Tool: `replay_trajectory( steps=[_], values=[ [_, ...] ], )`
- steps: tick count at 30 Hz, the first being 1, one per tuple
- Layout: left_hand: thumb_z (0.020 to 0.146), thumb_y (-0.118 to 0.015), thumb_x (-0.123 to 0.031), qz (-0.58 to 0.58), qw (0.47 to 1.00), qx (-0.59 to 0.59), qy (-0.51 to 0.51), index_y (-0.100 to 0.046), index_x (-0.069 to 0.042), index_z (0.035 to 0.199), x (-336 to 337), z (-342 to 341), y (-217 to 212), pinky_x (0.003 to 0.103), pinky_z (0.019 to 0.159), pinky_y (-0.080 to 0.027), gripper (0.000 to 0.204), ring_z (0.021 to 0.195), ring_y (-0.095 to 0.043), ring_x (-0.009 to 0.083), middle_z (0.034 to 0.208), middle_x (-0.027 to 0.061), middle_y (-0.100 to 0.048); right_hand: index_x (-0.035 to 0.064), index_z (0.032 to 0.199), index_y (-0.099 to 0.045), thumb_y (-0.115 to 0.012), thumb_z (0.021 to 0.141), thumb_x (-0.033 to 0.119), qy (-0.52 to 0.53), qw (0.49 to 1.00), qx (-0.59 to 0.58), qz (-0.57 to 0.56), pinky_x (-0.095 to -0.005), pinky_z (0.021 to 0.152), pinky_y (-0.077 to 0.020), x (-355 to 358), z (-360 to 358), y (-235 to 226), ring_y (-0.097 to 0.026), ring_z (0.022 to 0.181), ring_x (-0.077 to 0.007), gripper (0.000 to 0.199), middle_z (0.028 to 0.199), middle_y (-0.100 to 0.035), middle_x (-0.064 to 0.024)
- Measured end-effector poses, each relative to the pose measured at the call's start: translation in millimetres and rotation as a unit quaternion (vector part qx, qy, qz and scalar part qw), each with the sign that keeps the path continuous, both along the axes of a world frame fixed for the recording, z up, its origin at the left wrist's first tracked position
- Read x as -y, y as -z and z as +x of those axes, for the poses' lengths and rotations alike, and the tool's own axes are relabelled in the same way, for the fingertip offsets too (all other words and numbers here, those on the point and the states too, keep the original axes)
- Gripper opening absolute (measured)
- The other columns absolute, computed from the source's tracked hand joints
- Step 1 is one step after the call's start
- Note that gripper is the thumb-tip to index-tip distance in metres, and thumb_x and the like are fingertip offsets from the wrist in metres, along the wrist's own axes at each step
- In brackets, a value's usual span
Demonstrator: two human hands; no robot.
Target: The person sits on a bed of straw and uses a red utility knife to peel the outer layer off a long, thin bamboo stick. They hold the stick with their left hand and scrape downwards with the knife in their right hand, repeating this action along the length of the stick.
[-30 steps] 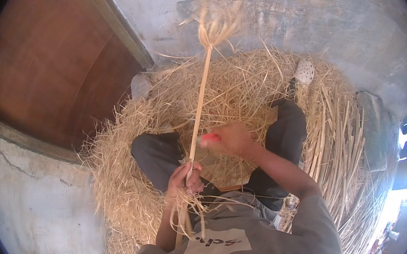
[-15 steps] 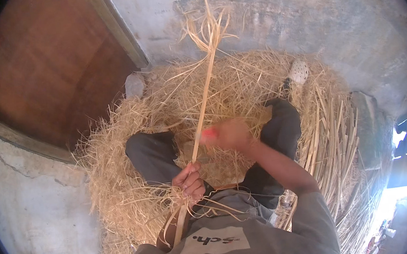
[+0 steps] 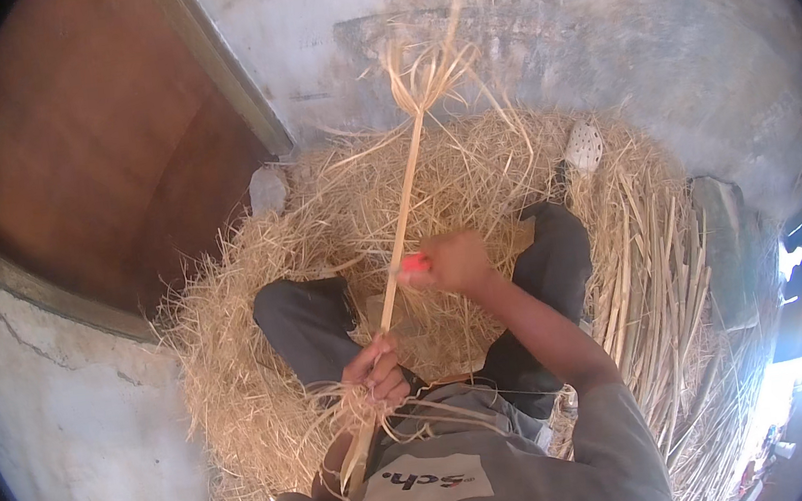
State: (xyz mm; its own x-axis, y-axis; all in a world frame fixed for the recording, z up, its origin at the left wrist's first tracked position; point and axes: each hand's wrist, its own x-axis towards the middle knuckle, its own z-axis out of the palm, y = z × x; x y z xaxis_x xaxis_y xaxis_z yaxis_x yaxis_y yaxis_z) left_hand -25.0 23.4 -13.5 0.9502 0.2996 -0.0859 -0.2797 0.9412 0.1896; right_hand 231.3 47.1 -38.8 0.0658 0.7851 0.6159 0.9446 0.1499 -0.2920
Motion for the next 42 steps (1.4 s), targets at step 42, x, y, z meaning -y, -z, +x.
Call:
replay_trajectory(
  steps=[42],
  values=[
    [0.105, -0.027, -0.026, -0.178, 0.975, 0.129, -0.013, -0.046, -0.006, 0.094, -40.7, 66.5, 43.7, 0.026, 0.045, -0.036, 0.029, 0.043, -0.04, 0.0102, 0.061, -0.0003, -0.039, 0.0067, 0.07, -0.065, -0.066, 0.075, 0.057, -0.049, 0.98, -0.128, -0.147, -0.044, 0.054, -0.048, -11.9, 22.9, 53.1, -0.061, 0.055, -0.0331, 0.051, 0.058, -0.059, -0.0154]
  ],
)
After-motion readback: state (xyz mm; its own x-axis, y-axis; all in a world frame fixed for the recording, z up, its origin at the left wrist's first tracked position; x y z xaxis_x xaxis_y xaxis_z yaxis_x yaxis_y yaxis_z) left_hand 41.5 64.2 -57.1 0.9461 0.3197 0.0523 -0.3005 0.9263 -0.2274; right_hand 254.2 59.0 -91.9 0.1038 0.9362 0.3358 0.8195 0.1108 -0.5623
